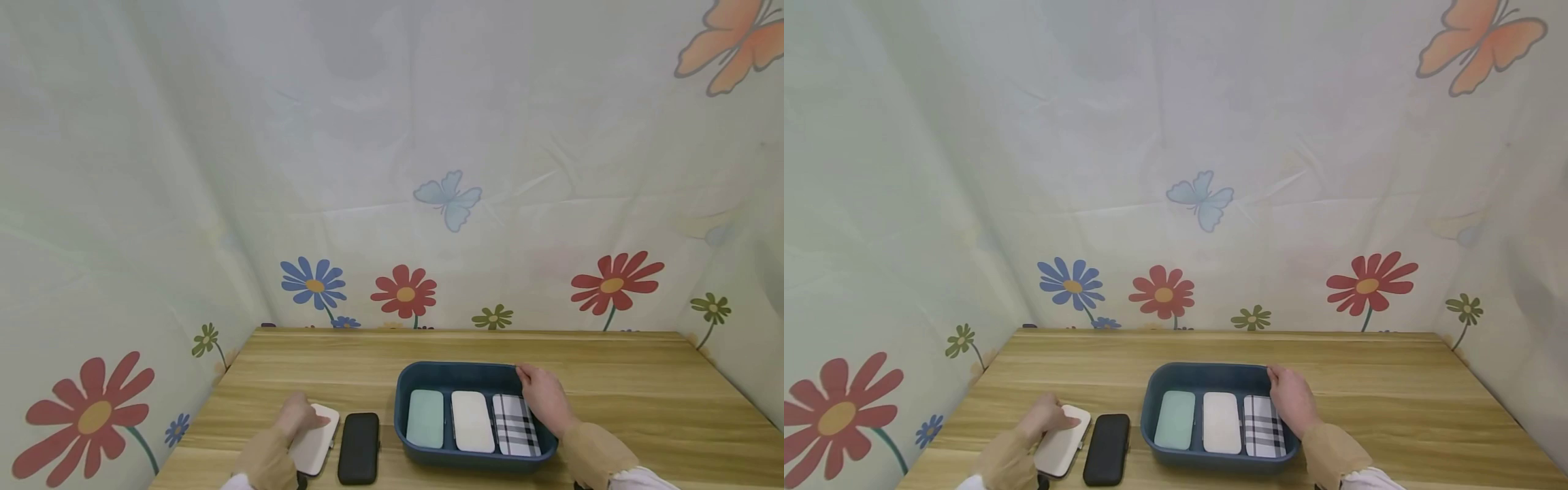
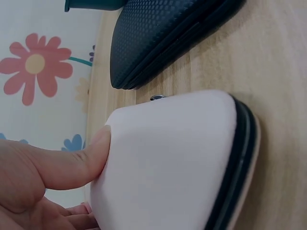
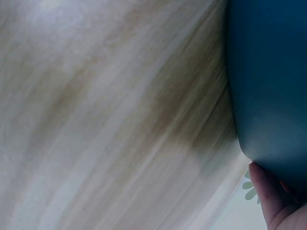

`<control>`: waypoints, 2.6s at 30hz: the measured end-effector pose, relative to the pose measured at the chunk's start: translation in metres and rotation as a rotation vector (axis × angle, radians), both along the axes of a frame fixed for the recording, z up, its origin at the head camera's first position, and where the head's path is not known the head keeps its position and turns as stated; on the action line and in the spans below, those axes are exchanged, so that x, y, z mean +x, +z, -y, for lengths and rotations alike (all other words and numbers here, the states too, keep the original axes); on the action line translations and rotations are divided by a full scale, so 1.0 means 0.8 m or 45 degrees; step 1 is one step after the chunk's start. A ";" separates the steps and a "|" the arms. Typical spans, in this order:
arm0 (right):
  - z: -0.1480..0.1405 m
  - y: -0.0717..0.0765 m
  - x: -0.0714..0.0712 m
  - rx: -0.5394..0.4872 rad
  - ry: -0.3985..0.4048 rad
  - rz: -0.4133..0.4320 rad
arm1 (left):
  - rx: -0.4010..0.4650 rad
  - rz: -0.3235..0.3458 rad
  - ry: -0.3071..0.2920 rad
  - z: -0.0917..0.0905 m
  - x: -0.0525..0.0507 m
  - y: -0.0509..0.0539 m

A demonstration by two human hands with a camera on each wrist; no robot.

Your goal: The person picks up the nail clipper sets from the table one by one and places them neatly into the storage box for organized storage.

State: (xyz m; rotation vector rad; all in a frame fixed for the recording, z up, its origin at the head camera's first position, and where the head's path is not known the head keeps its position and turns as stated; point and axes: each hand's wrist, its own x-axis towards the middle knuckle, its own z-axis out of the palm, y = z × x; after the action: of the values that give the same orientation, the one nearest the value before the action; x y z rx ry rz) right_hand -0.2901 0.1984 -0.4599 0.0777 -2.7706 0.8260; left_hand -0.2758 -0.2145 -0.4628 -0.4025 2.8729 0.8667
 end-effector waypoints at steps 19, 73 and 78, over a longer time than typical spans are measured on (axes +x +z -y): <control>0.002 0.002 0.002 0.001 -0.023 -0.012 | 0.371 -0.016 0.117 0.006 0.001 -0.005; -0.001 -0.001 0.000 0.012 -0.020 -0.019 | 0.470 -0.188 0.125 0.005 0.004 0.017; -0.001 -0.003 -0.001 0.010 -0.028 -0.017 | 0.477 -0.201 0.105 0.003 0.003 0.017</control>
State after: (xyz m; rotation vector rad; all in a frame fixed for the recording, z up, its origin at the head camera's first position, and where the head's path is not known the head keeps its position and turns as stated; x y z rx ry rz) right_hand -0.2909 0.1989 -0.4625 0.0534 -2.7574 0.8066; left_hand -0.2734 -0.2172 -0.4488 -0.4283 2.7523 1.4771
